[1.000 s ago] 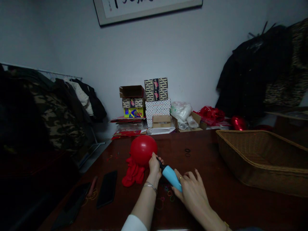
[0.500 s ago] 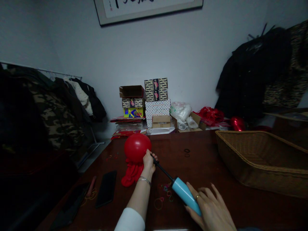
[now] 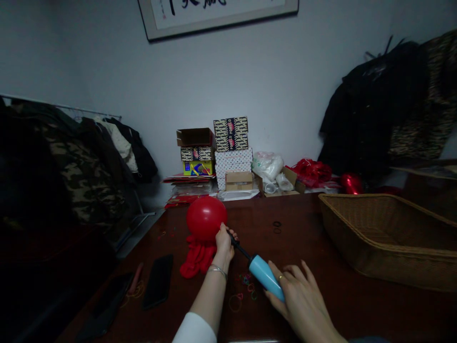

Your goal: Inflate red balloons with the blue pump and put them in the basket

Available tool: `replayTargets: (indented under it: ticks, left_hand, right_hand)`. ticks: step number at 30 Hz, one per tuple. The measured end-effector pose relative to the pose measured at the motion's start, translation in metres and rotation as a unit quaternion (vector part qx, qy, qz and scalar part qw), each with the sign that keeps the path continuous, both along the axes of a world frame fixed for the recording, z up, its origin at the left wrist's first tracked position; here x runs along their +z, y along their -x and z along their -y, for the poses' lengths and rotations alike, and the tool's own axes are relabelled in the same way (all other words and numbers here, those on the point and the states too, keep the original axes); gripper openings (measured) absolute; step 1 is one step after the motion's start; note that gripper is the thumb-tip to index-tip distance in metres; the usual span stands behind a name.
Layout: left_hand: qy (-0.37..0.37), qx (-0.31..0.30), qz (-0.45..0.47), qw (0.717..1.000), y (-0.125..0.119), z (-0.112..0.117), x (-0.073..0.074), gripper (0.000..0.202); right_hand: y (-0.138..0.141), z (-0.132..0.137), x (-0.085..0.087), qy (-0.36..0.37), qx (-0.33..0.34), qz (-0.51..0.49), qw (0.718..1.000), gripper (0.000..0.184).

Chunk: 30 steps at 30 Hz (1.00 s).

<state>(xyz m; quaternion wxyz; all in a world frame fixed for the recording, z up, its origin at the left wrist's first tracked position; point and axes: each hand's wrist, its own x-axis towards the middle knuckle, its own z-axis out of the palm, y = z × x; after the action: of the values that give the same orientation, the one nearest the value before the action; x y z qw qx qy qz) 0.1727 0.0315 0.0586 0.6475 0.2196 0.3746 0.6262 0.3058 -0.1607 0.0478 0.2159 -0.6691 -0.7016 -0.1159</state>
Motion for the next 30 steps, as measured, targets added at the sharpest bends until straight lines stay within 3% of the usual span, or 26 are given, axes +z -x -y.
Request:
replayTargets:
  ticks: [6, 15, 21, 30]
  left_hand:
    - [0.014, -0.012, 0.006, 1.000, -0.014, 0.014, 0.000, 0.033]
    - [0.007, -0.017, -0.016, 1.000, -0.010, 0.010, -0.001, 0.028]
    - [-0.008, -0.019, -0.008, 1.000, -0.006, 0.000, -0.004, 0.028]
    - [0.010, -0.012, -0.007, 1.000, 0.001, -0.006, 0.002, 0.026]
  right_hand:
    - [0.016, -0.026, 0.016, 0.014, -0.015, 0.004, 1.000, 0.051]
    - [0.021, -0.023, 0.012, 0.020, -0.017, -0.002, 1.000, 0.054]
    - [0.003, -0.001, -0.003, 0.000, -0.011, 0.003, 1.000, 0.052]
    - [-0.033, 0.028, -0.033, -0.087, 0.054, 0.042, 0.994, 0.061]
